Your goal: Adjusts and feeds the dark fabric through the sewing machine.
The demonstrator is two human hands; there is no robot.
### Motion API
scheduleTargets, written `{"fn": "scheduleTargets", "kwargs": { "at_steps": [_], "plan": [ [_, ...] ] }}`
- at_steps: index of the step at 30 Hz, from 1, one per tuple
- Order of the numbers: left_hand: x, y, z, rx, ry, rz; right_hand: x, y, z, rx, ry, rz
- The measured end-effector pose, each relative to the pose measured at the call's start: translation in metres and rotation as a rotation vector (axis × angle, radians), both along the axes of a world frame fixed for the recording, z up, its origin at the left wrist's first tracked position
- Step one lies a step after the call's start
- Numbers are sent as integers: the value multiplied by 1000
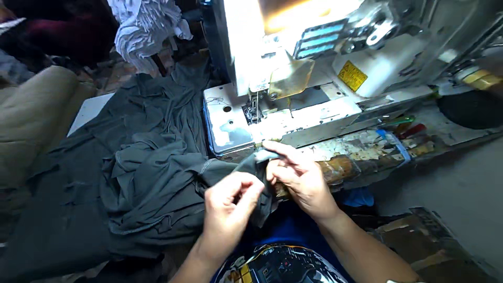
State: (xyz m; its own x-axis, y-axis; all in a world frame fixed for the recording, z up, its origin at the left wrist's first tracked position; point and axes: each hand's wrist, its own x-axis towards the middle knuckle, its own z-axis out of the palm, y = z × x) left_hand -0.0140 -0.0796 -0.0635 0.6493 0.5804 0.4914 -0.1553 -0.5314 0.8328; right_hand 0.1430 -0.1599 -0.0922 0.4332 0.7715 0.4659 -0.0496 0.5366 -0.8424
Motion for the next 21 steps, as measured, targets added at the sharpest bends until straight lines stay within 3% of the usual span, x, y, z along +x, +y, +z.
{"fn": "scheduleTargets", "kwargs": {
  "at_steps": [2, 4, 7, 11, 18, 21],
  "plan": [
    [3, -5, -11, 59, 40, -76, -1, 3, 12, -58, 304, 261],
    [0, -1, -11, 188, 120, -98, -1, 0, 14, -60, 401, 278],
    [-5, 6, 14, 449, 50, -93, 2, -12, 0, -36, 22, -22],
    [15, 11, 48, 884, 100, -280, 8, -27, -11, 99, -555, -330],
    [29, 36, 62, 988, 228, -420, 31, -53, -9, 162, -712, -260],
    [27, 37, 64, 929, 254, -428, 35, -52, -20, -21, -743, -429]
  ]
}}
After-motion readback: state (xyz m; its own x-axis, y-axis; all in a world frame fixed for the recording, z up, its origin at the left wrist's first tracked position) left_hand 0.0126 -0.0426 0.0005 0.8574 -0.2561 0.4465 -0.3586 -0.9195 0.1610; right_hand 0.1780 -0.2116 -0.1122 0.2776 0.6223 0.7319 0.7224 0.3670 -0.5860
